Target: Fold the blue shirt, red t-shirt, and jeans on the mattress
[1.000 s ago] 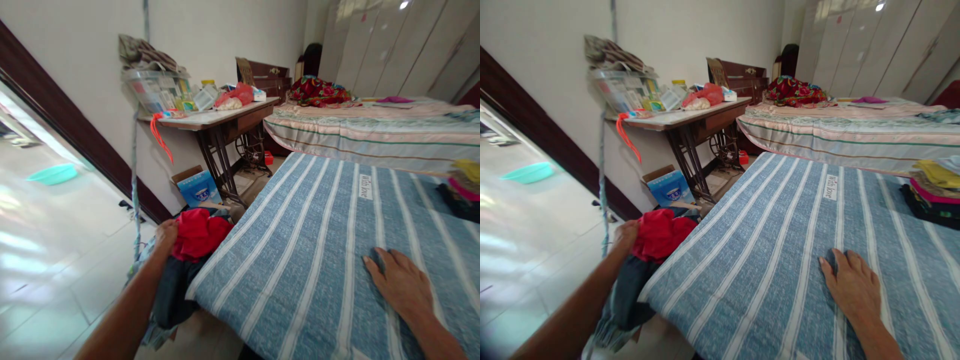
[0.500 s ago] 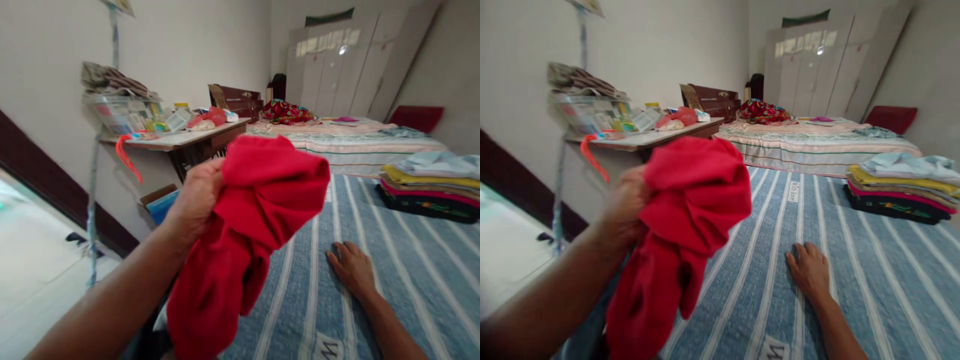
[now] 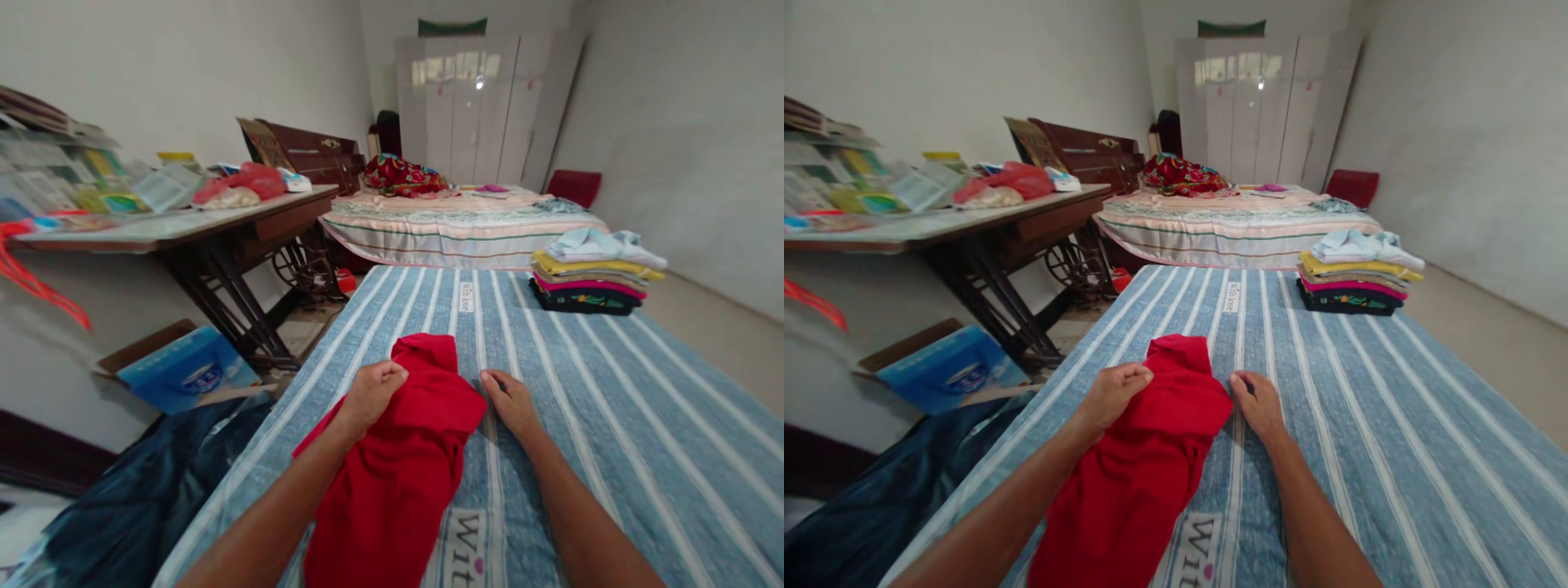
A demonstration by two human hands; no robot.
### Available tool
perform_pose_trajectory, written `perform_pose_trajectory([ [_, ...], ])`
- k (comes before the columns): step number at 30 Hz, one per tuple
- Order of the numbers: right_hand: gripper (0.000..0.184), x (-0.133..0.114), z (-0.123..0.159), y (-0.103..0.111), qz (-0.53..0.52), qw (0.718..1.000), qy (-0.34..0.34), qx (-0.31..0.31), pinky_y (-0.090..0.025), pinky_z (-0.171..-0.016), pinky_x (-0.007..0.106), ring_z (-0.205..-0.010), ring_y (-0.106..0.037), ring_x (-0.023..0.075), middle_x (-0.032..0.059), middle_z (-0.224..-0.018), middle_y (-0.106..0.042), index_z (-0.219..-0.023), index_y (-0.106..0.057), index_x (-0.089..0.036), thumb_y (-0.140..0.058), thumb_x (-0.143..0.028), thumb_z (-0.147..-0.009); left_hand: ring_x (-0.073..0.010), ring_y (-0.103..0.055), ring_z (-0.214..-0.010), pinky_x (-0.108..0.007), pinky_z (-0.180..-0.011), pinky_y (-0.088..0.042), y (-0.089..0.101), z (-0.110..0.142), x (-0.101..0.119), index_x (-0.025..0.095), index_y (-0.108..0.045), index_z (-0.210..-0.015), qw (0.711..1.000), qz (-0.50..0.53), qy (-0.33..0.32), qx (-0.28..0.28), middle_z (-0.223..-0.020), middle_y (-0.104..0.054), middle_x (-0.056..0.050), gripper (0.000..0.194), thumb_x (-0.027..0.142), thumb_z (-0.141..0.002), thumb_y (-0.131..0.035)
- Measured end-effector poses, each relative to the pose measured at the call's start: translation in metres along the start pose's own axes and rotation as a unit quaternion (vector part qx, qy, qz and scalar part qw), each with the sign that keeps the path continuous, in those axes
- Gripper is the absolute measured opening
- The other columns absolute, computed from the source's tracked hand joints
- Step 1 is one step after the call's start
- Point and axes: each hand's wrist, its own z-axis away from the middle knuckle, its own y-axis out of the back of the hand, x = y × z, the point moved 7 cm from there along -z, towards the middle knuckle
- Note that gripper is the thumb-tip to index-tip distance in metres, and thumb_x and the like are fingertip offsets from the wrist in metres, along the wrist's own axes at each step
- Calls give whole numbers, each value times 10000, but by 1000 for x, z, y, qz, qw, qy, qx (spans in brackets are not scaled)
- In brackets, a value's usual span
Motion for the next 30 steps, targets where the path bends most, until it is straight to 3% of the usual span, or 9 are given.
perform_pose_trajectory([
  [4,442,3,3,-10,-53,998,-19,-8,-425,-899,377,-950,-594,245,87,-990,-669,-977,-672,-161,-530,-540,-800,-140,-514,-589,-235,-563,-365,-10,29,18,186,-613,-698,996,-61,-33,-54,-582,-561,22,249,376,-768,-467],
  [8,517,3,8,-27,-123,990,-41,-57,-418,-932,386,-1003,-585,234,92,-1078,-644,-1161,-591,-162,-612,-490,-762,-119,-506,-593,-229,-559,-341,-41,74,51,207,-569,-679,957,-123,-152,-215,-629,-569,25,185,286,-815,-471],
  [10,521,-3,11,-34,-151,984,-29,-88,-409,-944,375,-1022,-575,224,77,-1092,-638,-1192,-574,-178,-646,-438,-746,-124,-529,-638,-232,-603,-365,-47,87,58,206,-566,-708,943,-136,-183,-241,-690,-599,13,149,264,-821,-487],
  [14,278,-16,15,-40,-175,976,-2,-127,-443,-863,333,-904,-597,213,41,-928,-674,-876,-698,-182,-647,-423,-749,-146,-576,-753,-244,-699,-413,-32,84,57,215,-600,-842,962,-123,-178,-164,-804,-642,-16,161,312,-853,-472],
  [16,300,-14,16,-38,-225,967,-43,-115,-472,-743,309,-761,-605,196,28,-778,-670,-738,-685,-165,-634,-460,-758,-143,-585,-765,-241,-712,-430,-18,78,53,219,-607,-849,972,-110,-173,-113,-814,-647,-13,172,324,-850,-471],
  [19,313,-4,17,-34,-363,919,-137,-68,-485,-669,299,-685,-612,188,23,-731,-672,-756,-668,-158,-663,-470,-741,-159,-599,-831,-258,-774,-449,6,65,44,218,-613,-862,979,-128,-156,-9,-870,-657,-24,185,327,-838,-465],
  [22,298,3,15,-28,-471,865,-171,-17,-501,-744,331,-760,-641,208,45,-843,-697,-841,-669,-168,-703,-434,-711,-200,-594,-942,-312,-870,-441,21,49,25,210,-618,-912,974,-186,-118,56,-963,-660,-53,217,324,-825,-455],
  [27,277,5,8,-18,-538,826,-170,20,-510,-813,361,-851,-656,225,48,-926,-701,-916,-668,-186,-690,-382,-722,-251,-574,-1049,-363,-945,-410,13,24,-10,162,-601,-1057,957,-284,-52,8,-1101,-637,-118,326,315,-794,-484],
  [30,245,10,7,-14,-560,808,-177,44,-491,-880,366,-926,-644,228,48,-969,-697,-916,-676,-184,-660,-361,-748,-262,-570,-1074,-366,-946,-406,2,14,-19,155,-584,-1111,947,-317,-36,-36,-1146,-624,-136,375,337,-796,-493],
])
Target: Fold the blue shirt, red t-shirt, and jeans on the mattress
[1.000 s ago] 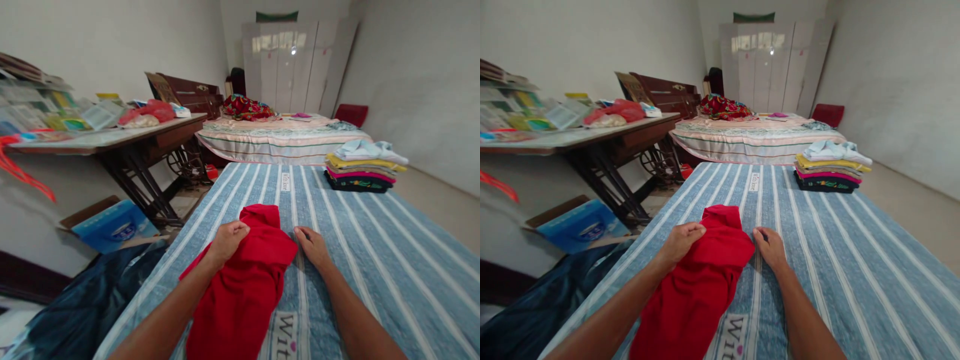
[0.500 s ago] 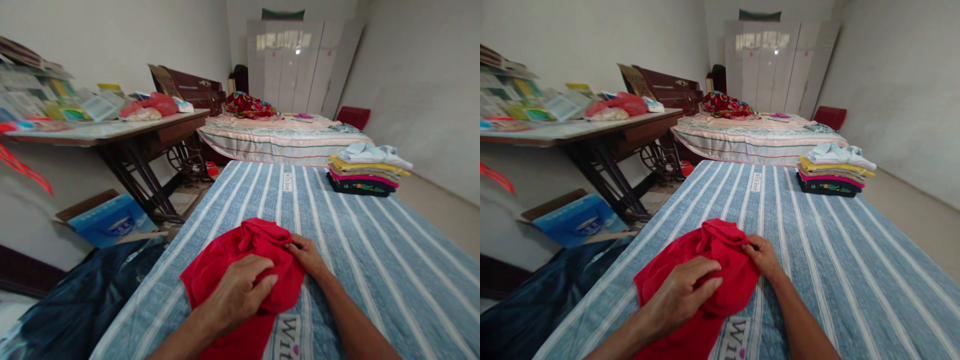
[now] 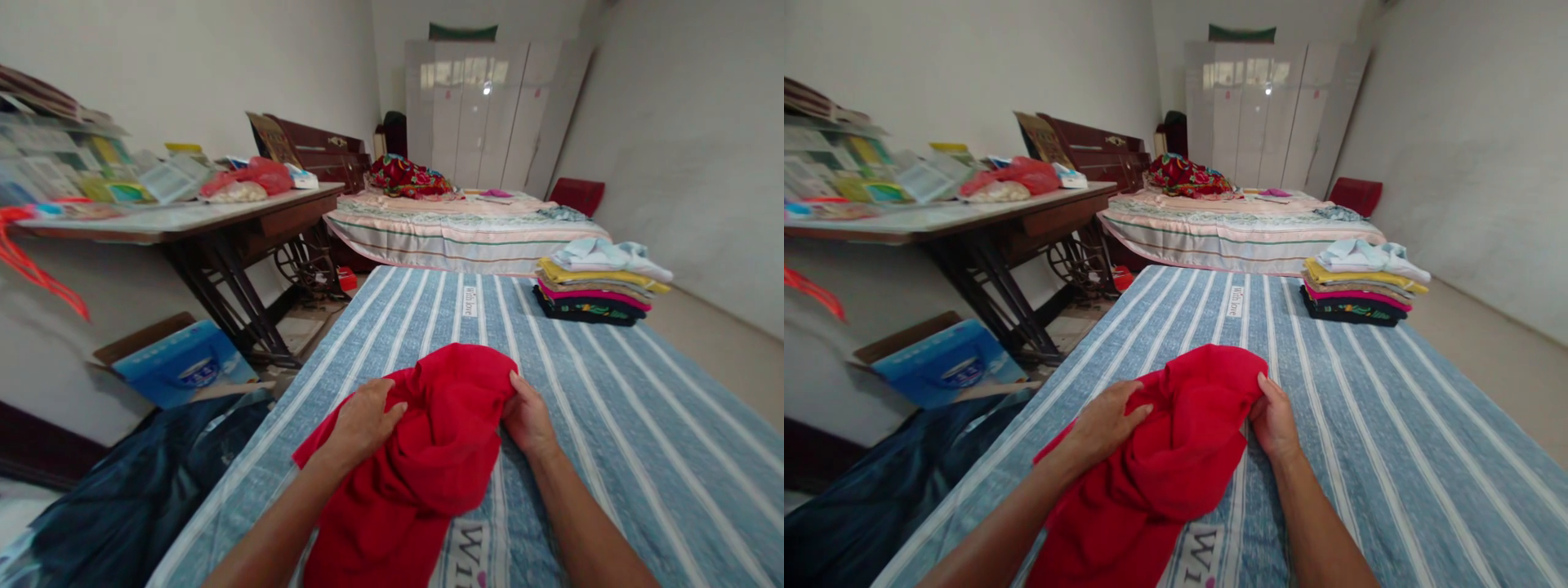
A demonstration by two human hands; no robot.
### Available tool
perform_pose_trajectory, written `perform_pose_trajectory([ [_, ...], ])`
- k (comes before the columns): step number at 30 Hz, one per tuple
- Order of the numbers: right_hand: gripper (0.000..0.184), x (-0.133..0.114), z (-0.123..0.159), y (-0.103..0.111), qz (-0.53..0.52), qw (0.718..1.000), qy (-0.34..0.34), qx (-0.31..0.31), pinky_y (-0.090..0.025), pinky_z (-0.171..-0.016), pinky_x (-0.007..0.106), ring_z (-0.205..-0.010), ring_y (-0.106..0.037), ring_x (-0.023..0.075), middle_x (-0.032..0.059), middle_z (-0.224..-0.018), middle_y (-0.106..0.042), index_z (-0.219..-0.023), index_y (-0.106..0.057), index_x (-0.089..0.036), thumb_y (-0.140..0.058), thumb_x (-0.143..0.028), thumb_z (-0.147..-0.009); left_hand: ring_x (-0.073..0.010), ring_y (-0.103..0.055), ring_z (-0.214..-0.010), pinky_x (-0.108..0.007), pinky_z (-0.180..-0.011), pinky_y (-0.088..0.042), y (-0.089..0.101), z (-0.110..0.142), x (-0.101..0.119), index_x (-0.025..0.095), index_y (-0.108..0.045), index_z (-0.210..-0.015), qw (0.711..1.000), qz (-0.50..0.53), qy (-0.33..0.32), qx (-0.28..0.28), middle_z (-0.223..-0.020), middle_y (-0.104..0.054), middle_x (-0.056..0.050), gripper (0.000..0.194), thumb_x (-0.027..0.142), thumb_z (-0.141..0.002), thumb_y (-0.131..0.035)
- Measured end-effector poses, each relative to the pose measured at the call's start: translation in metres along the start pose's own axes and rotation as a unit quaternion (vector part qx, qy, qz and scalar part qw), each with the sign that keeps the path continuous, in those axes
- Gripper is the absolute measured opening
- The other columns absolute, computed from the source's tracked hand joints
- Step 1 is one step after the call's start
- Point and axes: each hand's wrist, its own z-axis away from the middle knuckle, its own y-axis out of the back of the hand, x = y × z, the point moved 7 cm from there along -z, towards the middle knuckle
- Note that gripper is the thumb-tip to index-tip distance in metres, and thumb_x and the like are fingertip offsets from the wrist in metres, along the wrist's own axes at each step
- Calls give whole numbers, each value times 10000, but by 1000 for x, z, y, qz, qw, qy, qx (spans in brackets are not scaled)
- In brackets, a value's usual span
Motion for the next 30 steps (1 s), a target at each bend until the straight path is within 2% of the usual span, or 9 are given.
perform_pose_trajectory([
  [7,255,1,-6,21,-98,991,-26,89,-496,-887,301,-923,-647,177,21,-976,-698,-980,-669,-181,-630,-280,-748,-253,-622,-946,-346,-825,-455,-20,-27,14,172,-603,-948,995,-34,-27,-87,-990,-669,-111,358,455,-836,-416],
  [13,208,-10,-5,25,-128,984,-27,124,-486,-918,338,-896,-659,184,12,-918,-710,-940,-681,-196,-584,-260,-767,-273,-565,-1071,-363,-921,-421,-31,-33,38,146,-582,-1034,990,-9,-72,-119,-1130,-620,-133,370,399,-774,-511],
  [18,195,-25,0,28,-133,981,-32,140,-496,-903,346,-908,-656,190,28,-882,-713,-895,-691,-185,-573,-271,-766,-227,-601,-1005,-329,-891,-449,-40,-18,53,186,-584,-1018,980,83,-92,-158,-1063,-650,-65,288,283,-753,-523],
  [21,189,-33,6,22,-115,985,-18,124,-523,-843,323,-880,-659,191,34,-878,-711,-855,-696,-182,-625,-299,-724,-228,-578,-1078,-336,-926,-443,-36,-18,51,200,-512,-1156,977,162,-48,-130,-1151,-619,-65,433,274,-731,-555],
  [23,198,-37,14,13,-75,993,6,95,-537,-771,279,-807,-663,176,24,-849,-710,-814,-696,-188,-701,-314,-662,-255,-452,-1237,-376,-1023,-369,-21,-19,53,191,-387,-1302,981,178,-45,-65,-1310,-510,-96,659,287,-690,-611],
  [25,219,-35,25,-6,-7,1000,10,26,-530,-657,241,-686,-645,158,18,-761,-697,-761,-689,-180,-757,-332,-619,-275,-284,-1344,-412,-1090,-278,0,-16,64,191,-239,-1398,982,166,-94,-1,-1426,-366,-112,875,287,-639,-664],
  [26,229,-31,31,-19,33,999,-2,-28,-510,-591,229,-618,-620,148,18,-701,-679,-732,-683,-169,-766,-349,-619,-277,-239,-1361,-424,-1102,-256,10,-12,71,197,-185,-1419,979,156,-131,17,-1452,-317,-110,940,278,-622,-676],
  [28,274,-21,47,-49,110,980,-41,-158,-432,-483,207,-508,-540,121,14,-601,-618,-689,-669,-140,-741,-403,-665,-270,-264,-1346,-432,-1092,-271,26,0,84,210,-168,-1423,970,134,-199,29,-1451,-314,-103,943,235,-620,-660],
  [30,329,-17,65,-76,172,944,-53,-276,-378,-479,198,-508,-482,99,13,-600,-571,-669,-656,-120,-686,-443,-729,-254,-415,-1240,-426,-1037,-344,35,16,89,216,-326,-1350,966,102,-237,25,-1347,-453,-88,760,185,-645,-608],
])
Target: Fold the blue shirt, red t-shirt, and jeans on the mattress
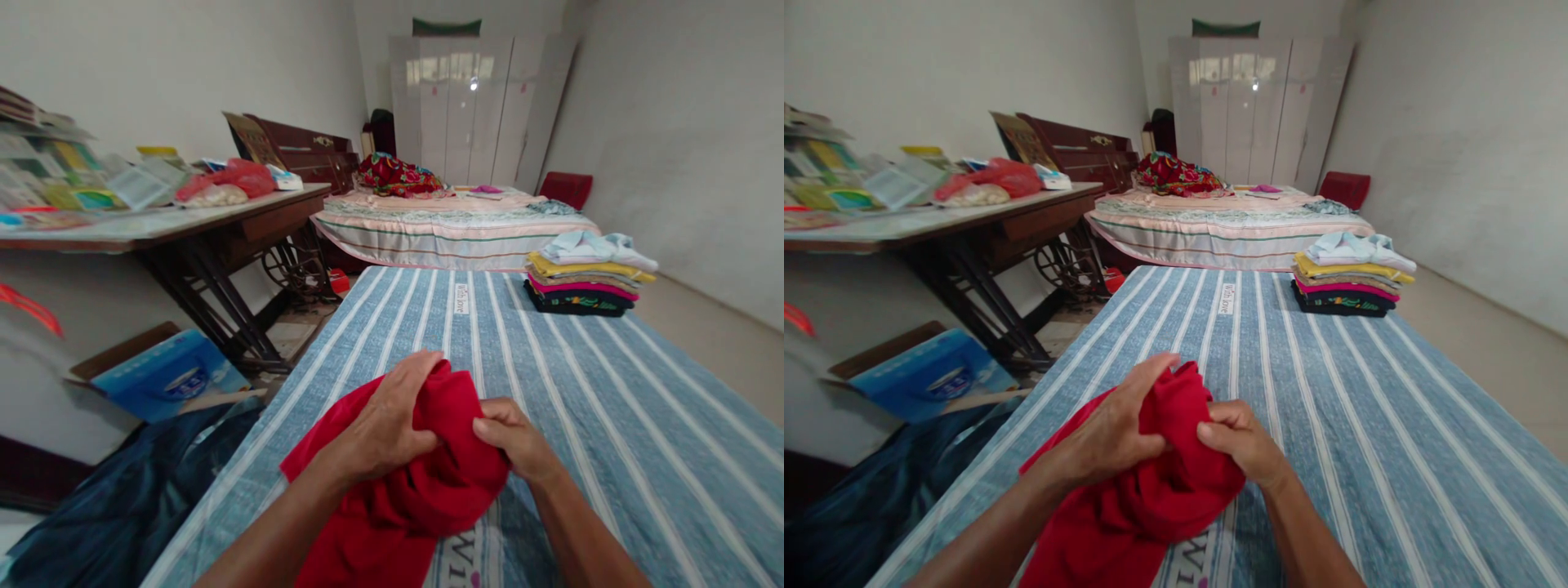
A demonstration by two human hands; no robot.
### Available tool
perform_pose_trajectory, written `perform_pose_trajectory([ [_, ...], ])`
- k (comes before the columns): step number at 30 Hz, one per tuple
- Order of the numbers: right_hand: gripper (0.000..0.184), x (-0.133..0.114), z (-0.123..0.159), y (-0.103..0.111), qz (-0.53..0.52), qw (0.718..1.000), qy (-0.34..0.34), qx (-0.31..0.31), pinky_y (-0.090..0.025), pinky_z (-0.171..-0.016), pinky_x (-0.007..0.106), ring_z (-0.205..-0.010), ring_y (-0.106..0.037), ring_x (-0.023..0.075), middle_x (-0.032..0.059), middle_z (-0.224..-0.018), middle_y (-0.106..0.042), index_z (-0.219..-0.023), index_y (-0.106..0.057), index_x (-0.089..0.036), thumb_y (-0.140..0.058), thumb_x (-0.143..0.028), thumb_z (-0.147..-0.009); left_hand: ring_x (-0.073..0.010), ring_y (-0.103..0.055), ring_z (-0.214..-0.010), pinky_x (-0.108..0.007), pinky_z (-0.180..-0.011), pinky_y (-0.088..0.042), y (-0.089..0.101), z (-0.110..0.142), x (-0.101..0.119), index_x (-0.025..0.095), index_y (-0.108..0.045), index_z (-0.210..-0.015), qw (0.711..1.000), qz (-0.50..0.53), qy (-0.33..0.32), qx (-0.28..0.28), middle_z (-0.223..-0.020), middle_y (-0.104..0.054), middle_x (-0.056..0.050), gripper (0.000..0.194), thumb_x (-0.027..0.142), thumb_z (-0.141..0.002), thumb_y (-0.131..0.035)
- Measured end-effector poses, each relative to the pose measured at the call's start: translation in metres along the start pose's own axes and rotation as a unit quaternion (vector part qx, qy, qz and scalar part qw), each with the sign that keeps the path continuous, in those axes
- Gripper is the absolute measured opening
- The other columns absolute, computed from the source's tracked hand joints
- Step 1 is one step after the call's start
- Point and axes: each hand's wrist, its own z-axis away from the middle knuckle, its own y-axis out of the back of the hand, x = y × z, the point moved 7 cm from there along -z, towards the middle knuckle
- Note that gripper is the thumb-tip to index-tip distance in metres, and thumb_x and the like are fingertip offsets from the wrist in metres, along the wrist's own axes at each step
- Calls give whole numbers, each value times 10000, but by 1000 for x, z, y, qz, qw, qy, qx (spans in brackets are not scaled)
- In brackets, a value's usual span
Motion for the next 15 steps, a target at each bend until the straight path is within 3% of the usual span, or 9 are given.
perform_pose_trajectory([
  [2,353,-13,2,-23,63,994,27,-85,-386,-556,213,-596,-483,106,25,-673,-558,-670,-651,-119,-641,-456,-774,-228,-558,-1007,-413,-929,-426,5,16,6,203,-530,-1125,999,-42,-10,-2,-1075,-613,-61,456,145,-673,-552],
  [5,363,-25,7,-44,125,974,55,-182,-398,-648,238,-682,-487,123,35,-730,-550,-711,-667,-127,-614,-477,-790,-191,-558,-721,-408,-821,-454,8,48,11,192,-571,-805,995,-94,-15,31,-719,-591,-15,140,127,-697,-511],
  [8,348,-16,11,-48,132,966,13,-221,-393,-593,215,-631,-477,105,25,-705,-556,-812,-680,-128,-634,-471,-776,-175,-537,-660,-349,-722,-470,2,80,16,196,-541,-775,994,-89,-16,56,-679,-564,-6,121,124,-684,-507],
  [11,349,-4,12,-43,125,971,-32,-202,-389,-539,190,-595,-504,96,27,-712,-590,-920,-666,-128,-644,-446,-776,-167,-536,-646,-286,-600,-451,-11,101,18,195,-536,-846,996,-68,-5,51,-700,-565,-13,190,98,-691,-485],
  [15,364,-19,20,-53,193,963,-1,-187,-392,-534,189,-566,-487,90,13,-693,-587,-929,-665,-137,-637,-461,-765,-172,-566,-683,-282,-615,-469,-12,108,19,196,-532,-948,995,-54,24,84,-749,-597,-23,255,100,-715,-493],
])
